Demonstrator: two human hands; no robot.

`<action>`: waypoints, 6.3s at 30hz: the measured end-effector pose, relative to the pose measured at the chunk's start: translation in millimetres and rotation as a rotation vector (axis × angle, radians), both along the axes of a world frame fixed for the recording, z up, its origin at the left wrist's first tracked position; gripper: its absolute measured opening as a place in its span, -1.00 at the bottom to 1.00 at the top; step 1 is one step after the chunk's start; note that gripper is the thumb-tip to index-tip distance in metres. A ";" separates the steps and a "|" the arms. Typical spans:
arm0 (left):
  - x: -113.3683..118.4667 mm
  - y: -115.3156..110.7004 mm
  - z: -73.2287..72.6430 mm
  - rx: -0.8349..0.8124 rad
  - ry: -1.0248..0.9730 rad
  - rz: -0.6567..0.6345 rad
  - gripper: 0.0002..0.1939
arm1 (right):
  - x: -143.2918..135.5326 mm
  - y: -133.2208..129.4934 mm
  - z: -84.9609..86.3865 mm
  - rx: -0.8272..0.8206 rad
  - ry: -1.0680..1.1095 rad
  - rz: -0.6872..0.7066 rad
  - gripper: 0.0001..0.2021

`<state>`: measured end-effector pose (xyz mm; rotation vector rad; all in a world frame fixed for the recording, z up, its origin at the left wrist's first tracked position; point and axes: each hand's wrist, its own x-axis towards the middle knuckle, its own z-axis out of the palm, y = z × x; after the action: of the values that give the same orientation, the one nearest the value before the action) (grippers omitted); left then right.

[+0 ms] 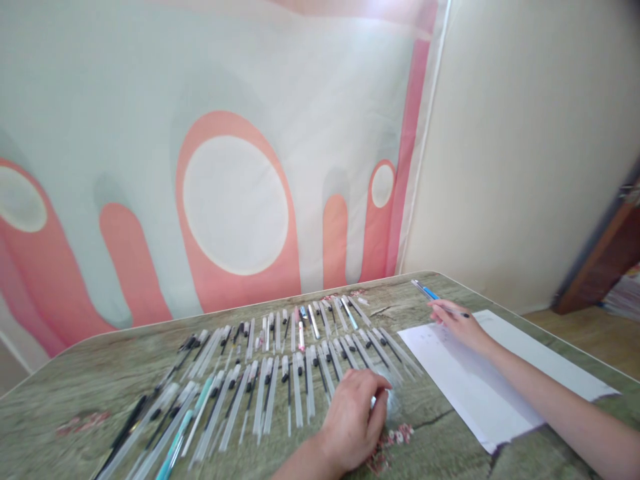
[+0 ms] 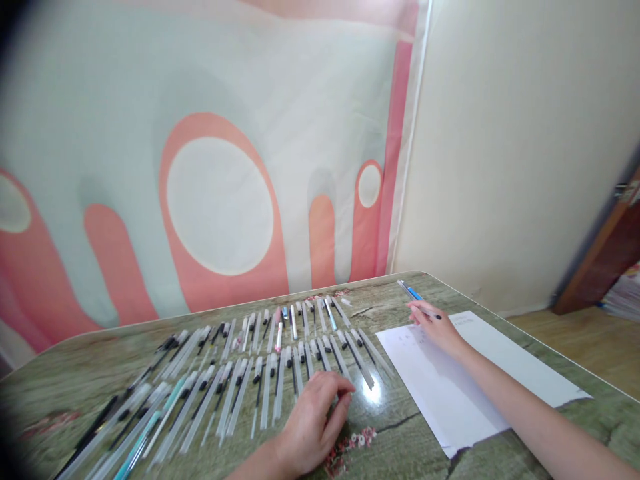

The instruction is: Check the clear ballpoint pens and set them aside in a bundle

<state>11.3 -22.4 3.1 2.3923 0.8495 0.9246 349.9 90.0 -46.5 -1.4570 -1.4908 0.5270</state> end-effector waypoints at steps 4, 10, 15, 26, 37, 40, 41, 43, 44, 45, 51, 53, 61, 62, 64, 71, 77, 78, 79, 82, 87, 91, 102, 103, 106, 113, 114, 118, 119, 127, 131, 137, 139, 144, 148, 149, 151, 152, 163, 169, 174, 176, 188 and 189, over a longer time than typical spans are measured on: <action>-0.7 -0.8 0.9 -0.002 0.015 0.009 -0.84 | -38.2 24.9 20.9 0.072 -0.343 0.171 -0.67; -1.2 -0.7 -1.1 0.020 0.021 0.019 -0.84 | -101.9 98.8 27.2 -0.019 -0.433 0.172 -0.77; -1.8 4.1 -9.1 0.084 0.003 0.009 -0.85 | -138.3 148.4 8.9 -0.201 -0.473 0.096 -0.74; 0.3 12.3 -14.6 0.073 -0.014 -0.016 -0.85 | -153.9 176.7 -4.0 -0.412 -0.510 0.013 -0.71; -0.8 11.0 -15.2 0.054 -0.013 -0.013 -0.84 | -168.3 173.1 11.5 -0.464 -0.443 -0.013 -0.71; -1.3 10.5 -14.8 0.029 -0.021 -0.003 -0.84 | -173.6 165.6 14.3 -0.424 -0.372 -0.019 -0.71; -1.5 10.2 -13.9 0.014 -0.032 0.004 -0.84 | -174.4 163.0 15.2 -0.407 -0.345 -0.018 -0.72; -1.6 8.8 -10.5 -0.036 -0.074 0.034 -0.85 | -174.1 158.2 17.9 -0.372 -0.287 -0.015 -0.72; -1.5 7.9 -8.1 -0.069 -0.107 0.054 -0.85 | -173.1 155.8 19.8 -0.355 -0.257 -0.014 -0.71; -1.3 7.1 -5.5 -0.104 -0.144 0.070 -0.85 | -172.0 153.2 22.1 -0.338 -0.224 -0.011 -0.71; -3.7 19.6 2.5 -0.284 -0.365 0.232 -0.82 | -174.9 107.6 40.1 -0.217 0.026 0.109 -0.79; -7.8 31.4 0.2 -0.307 -0.441 0.302 -0.81 | -181.0 75.2 44.7 -0.194 0.102 0.206 -0.79; -22.4 53.4 0.9 -0.189 -0.475 0.272 -0.73 | -208.9 -34.0 53.6 -0.312 0.785 0.620 -0.71; -22.8 52.9 1.5 -0.179 -0.470 0.273 -0.72 | -211.5 -38.4 54.1 -0.307 0.813 0.627 -0.71; -23.2 52.0 1.8 -0.162 -0.457 0.290 -0.74 | -215.5 -43.9 54.2 -0.287 0.841 0.612 -0.71; -26.8 52.7 -2.7 -0.065 -0.347 0.333 -0.82 | -218.4 -53.5 45.2 -0.300 0.911 0.539 -0.72; -29.1 50.8 -6.1 0.017 -0.255 0.337 -0.82 | -216.5 -54.1 45.5 -0.353 0.986 0.601 -0.73; -29.3 50.4 -6.3 0.020 -0.249 0.337 -0.81 | -216.5 -54.2 45.9 -0.361 0.996 0.602 -0.72; -29.5 50.1 -6.4 0.022 -0.247 0.339 -0.81 | -216.5 -54.3 46.2 -0.371 1.002 0.601 -0.72; -30.0 49.1 -6.3 0.023 -0.254 0.342 -0.81 | -216.4 -54.5 45.7 -0.389 1.006 0.590 -0.72; -30.4 47.7 -5.9 0.033 -0.232 0.365 -0.81 | -216.9 -54.8 43.5 -0.374 1.013 0.591 -0.76; -31.0 46.7 -6.8 0.049 -0.219 0.368 -0.81 | -217.3 -55.1 42.5 -0.347 0.977 0.586 -0.78; -32.0 38.5 -2.2 0.083 -0.103 0.399 -0.82 | -217.9 -58.5 43.4 -0.243 0.757 0.532 -0.80; -30.6 38.3 -2.3 0.056 -0.133 0.403 -0.83 | -218.1 -58.5 43.7 -0.234 0.741 0.527 -0.79; -25.4 40.7 -2.4 -0.170 -0.370 0.389 -0.83 | -217.6 -59.1 47.7 -0.214 0.688 0.501 -0.76; -26.2 51.5 4.3 -1.156 -1.211 0.111 -0.79 | -210.5 -73.4 68.0 0.134 0.172 0.462 -0.71; -27.7 51.8 4.8 -1.250 -1.277 0.074 -0.81 | -210.4 -75.8 69.3 0.220 0.096 0.479 -0.72; -31.0 50.9 5.0 -1.426 -1.417 -0.027 -0.89 | -213.3 -80.8 68.0 0.427 -0.065 0.519 -0.72; -31.1 50.5 5.1 -1.445 -1.433 -0.044 -0.90 | -214.1 -80.8 66.5 0.430 -0.073 0.512 -0.73; -29.5 49.6 5.8 -1.501 -1.408 0.009 -0.90 | -213.4 -78.3 53.8 0.567 -0.162 0.509 -0.69; -29.8 50.2 2.4 -1.533 -1.433 0.042 -0.89 | -214.3 -78.5 51.8 0.582 -0.211 0.519 -0.67; -27.9 50.6 0.0 -1.525 -1.490 0.009 -0.90 | -215.9 -76.9 49.0 0.599 -0.223 0.528 -0.70; -27.3 50.2 -0.5 -1.515 -1.495 -0.009 -0.89 | -215.5 -77.5 47.9 0.608 -0.226 0.537 -0.69; -26.5 49.5 -2.4 -1.502 -1.481 -0.034 -0.86 | -214.3 -79.1 46.7 0.608 -0.220 0.543 -0.68; -25.8 49.2 -2.2 -1.491 -1.477 -0.052 -0.85 | -214.8 -78.7 47.6 0.603 -0.222 0.564 -0.68; -25.6 48.9 -1.7 -1.485 -1.482 -0.050 -0.85 | -214.9 -78.6 47.9 0.606 -0.222 0.566 -0.68; -25.2 48.4 -0.6 -1.475 -1.488 -0.044 -0.86 | -215.1 -78.4 48.4 0.606 -0.220 0.564 -0.68; -24.9 48.1 -0.2 -1.472 -1.492 -0.041 -0.87 | -215.1 -78.2 48.5 0.606 -0.220 0.560 -0.68; -24.2 47.9 -1.3 -1.461 -1.496 -0.037 -0.87 | -214.6 -77.1 48.9 0.614 -0.235 0.533 -0.70; -24.1 47.9 1.3 -1.460 -1.486 -0.020 -0.86 | -214.5 -76.3 48.6 0.613 -0.238 0.530 -0.70; -24.0 47.9 1.8 -1.457 -1.475 -0.006 -0.85 | -214.3 -76.8 48.0 0.593 -0.236 0.533 -0.72; -23.1 47.5 1.7 -1.440 -1.466 -0.001 -0.85 | -214.6 -77.3 48.9 0.598 -0.233 0.528 -0.72; -16.9 42.3 -0.1 -1.136 -1.442 0.128 -0.86 | -216.0 -78.0 50.5 0.627 -0.274 0.508 -0.68; -17.3 42.2 0.0 -1.125 -1.433 0.127 -0.86 | -215.8 -78.3 50.5 0.627 -0.276 0.508 -0.68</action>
<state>-6.0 19.8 3.1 0.4356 0.5788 1.3301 134.2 11.7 4.0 -0.6750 -2.0287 0.1185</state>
